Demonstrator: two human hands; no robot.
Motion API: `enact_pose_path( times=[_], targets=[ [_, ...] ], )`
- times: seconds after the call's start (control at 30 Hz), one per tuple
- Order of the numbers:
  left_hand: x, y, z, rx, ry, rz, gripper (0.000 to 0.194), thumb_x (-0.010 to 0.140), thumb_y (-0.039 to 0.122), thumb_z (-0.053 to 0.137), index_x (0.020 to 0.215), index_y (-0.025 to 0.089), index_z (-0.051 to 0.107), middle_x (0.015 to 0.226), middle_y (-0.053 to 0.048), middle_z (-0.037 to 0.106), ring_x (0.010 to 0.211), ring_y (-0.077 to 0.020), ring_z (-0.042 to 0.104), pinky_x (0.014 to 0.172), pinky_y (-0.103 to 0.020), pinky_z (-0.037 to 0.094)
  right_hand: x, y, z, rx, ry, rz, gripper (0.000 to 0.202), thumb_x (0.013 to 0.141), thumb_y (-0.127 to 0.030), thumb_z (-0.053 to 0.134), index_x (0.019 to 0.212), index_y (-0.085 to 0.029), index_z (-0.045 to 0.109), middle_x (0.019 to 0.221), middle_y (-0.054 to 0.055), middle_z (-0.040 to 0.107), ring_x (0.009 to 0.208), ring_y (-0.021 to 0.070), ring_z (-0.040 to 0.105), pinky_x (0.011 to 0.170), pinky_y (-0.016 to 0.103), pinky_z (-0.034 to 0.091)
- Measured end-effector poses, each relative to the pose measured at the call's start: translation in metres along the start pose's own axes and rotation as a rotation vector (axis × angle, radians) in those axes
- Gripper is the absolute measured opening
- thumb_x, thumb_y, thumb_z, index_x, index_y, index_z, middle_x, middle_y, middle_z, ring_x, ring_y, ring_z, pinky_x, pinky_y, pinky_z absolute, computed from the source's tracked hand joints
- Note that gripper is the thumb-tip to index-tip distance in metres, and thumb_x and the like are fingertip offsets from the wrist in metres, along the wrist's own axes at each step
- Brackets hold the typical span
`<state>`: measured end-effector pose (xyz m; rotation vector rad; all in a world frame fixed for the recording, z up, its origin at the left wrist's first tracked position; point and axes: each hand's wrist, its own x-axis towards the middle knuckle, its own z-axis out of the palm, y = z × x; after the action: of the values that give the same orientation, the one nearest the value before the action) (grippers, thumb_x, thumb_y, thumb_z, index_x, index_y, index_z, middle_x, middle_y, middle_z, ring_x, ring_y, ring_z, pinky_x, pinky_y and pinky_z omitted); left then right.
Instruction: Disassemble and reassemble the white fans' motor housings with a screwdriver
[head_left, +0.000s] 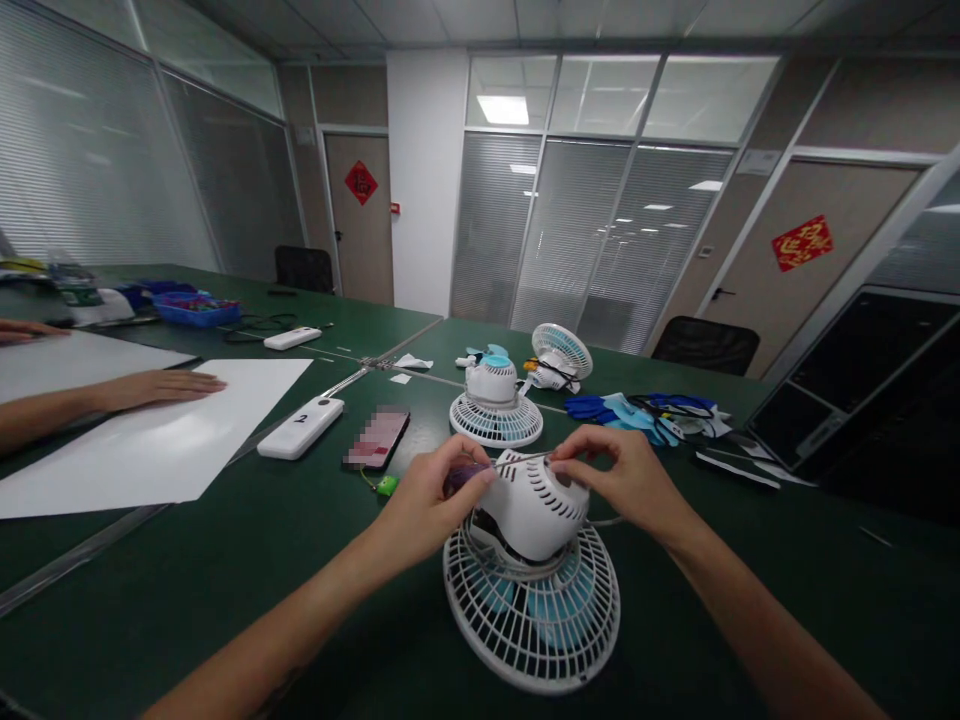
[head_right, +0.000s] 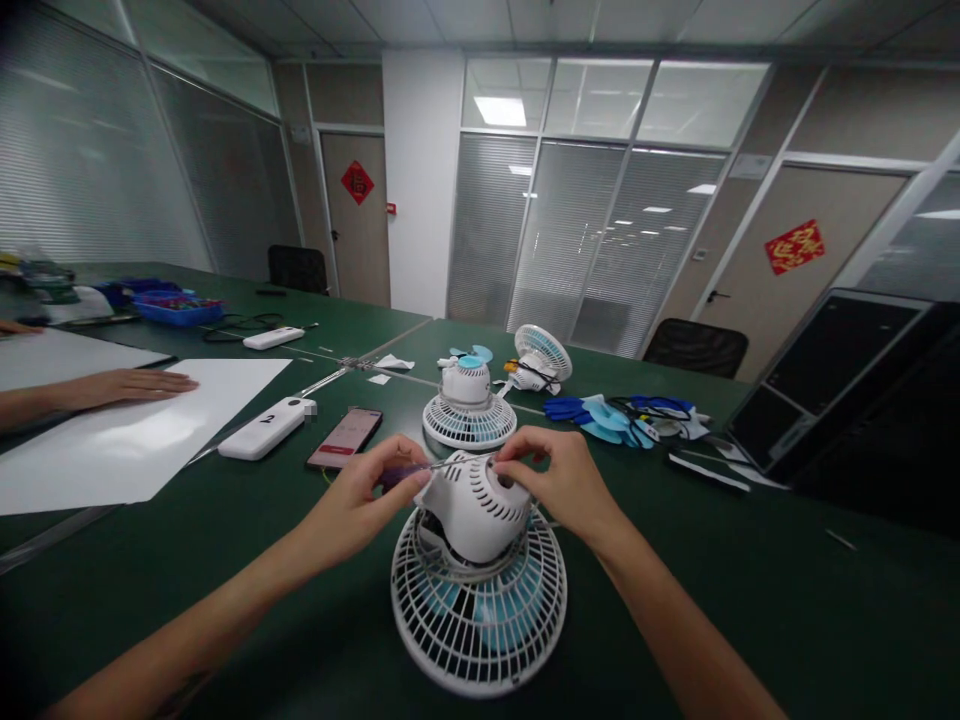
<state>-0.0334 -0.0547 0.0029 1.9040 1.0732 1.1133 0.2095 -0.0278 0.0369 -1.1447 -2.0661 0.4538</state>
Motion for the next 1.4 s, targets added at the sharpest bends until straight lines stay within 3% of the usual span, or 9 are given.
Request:
enact_pose_path(
  times=[0.17, 0.33, 0.47, 0.77, 0.97, 1.2, 1.27, 1.4],
  targets=[
    [0.005, 0.008, -0.014, 0.081, 0.172, 0.133, 0.016, 0.087, 0.034, 0.06, 0.092, 0.019, 0.065, 0.081, -0.001, 0.065, 0.069, -0.0147, 0.058, 0.059, -0.025, 0.043, -0.009, -0.002, 0.006, -0.064, 0.068, -0.065, 0.006, 0.082, -0.022, 0.067, 0.081, -0.021, 0.072, 0.082, 0.001, 0.076, 0.077, 0.0177, 0.069, 0.068, 0.03, 0.05],
    [0.002, 0.012, -0.019, -0.015, 0.305, 0.126, 0.016, 0.084, 0.032, 0.065, 0.091, 0.018, 0.065, 0.08, -0.001, 0.066, 0.067, -0.0141, 0.059, 0.056, -0.024, 0.045, -0.011, -0.009, 0.006, -0.18, 0.069, -0.163, 0.006, 0.086, -0.019, 0.061, 0.086, -0.019, 0.067, 0.083, 0.002, 0.073, 0.073, 0.0161, 0.067, 0.059, 0.025, 0.05],
    [0.0, 0.015, -0.021, -0.06, 0.32, 0.103, 0.018, 0.082, 0.033, 0.066, 0.091, 0.017, 0.066, 0.077, -0.001, 0.065, 0.065, -0.0141, 0.058, 0.056, -0.025, 0.045, -0.007, -0.013, 0.004, -0.23, 0.021, -0.218, 0.005, 0.087, -0.016, 0.058, 0.086, -0.019, 0.062, 0.082, 0.002, 0.071, 0.072, 0.0155, 0.066, 0.058, 0.025, 0.049],
    [0.001, 0.019, -0.025, -0.1, 0.352, 0.127, 0.015, 0.082, 0.03, 0.067, 0.092, 0.019, 0.067, 0.077, 0.001, 0.065, 0.064, -0.0121, 0.056, 0.054, -0.022, 0.045, -0.007, -0.012, 0.003, -0.256, -0.018, -0.194, 0.008, 0.089, -0.016, 0.057, 0.087, -0.022, 0.052, 0.085, 0.003, 0.069, 0.075, 0.0162, 0.065, 0.059, 0.026, 0.047],
    [0.0, 0.021, -0.021, -0.125, 0.338, 0.122, 0.014, 0.08, 0.029, 0.067, 0.089, 0.019, 0.067, 0.075, 0.001, 0.066, 0.062, -0.0123, 0.056, 0.053, -0.022, 0.044, -0.007, -0.012, 0.003, -0.325, -0.038, -0.251, 0.01, 0.089, -0.014, 0.056, 0.083, -0.021, 0.052, 0.082, 0.003, 0.068, 0.073, 0.0168, 0.064, 0.065, 0.028, 0.047],
    [0.002, 0.023, -0.019, -0.124, 0.341, 0.121, 0.014, 0.081, 0.029, 0.067, 0.09, 0.018, 0.067, 0.078, 0.0, 0.066, 0.065, -0.0126, 0.059, 0.056, -0.022, 0.047, -0.013, -0.012, 0.002, -0.426, -0.062, -0.306, 0.007, 0.09, -0.018, 0.058, 0.085, -0.019, 0.062, 0.08, 0.005, 0.072, 0.069, 0.0187, 0.064, 0.061, 0.03, 0.045],
    [0.003, 0.023, -0.019, -0.128, 0.34, 0.125, 0.014, 0.081, 0.029, 0.066, 0.091, 0.019, 0.067, 0.078, 0.0, 0.067, 0.066, -0.0127, 0.059, 0.056, -0.022, 0.047, -0.015, -0.013, -0.002, -0.392, 0.004, -0.307, 0.007, 0.09, -0.021, 0.059, 0.092, -0.02, 0.065, 0.084, 0.005, 0.073, 0.071, 0.0186, 0.066, 0.061, 0.03, 0.047],
    [0.006, 0.028, -0.016, -0.114, 0.297, 0.148, 0.015, 0.083, 0.03, 0.065, 0.092, 0.019, 0.067, 0.078, 0.0, 0.067, 0.064, -0.0124, 0.058, 0.055, -0.022, 0.046, -0.014, -0.025, -0.021, -0.276, 0.28, -0.27, 0.007, 0.089, -0.025, 0.061, 0.089, -0.022, 0.068, 0.083, 0.003, 0.073, 0.071, 0.0164, 0.065, 0.063, 0.03, 0.048]
  ],
)
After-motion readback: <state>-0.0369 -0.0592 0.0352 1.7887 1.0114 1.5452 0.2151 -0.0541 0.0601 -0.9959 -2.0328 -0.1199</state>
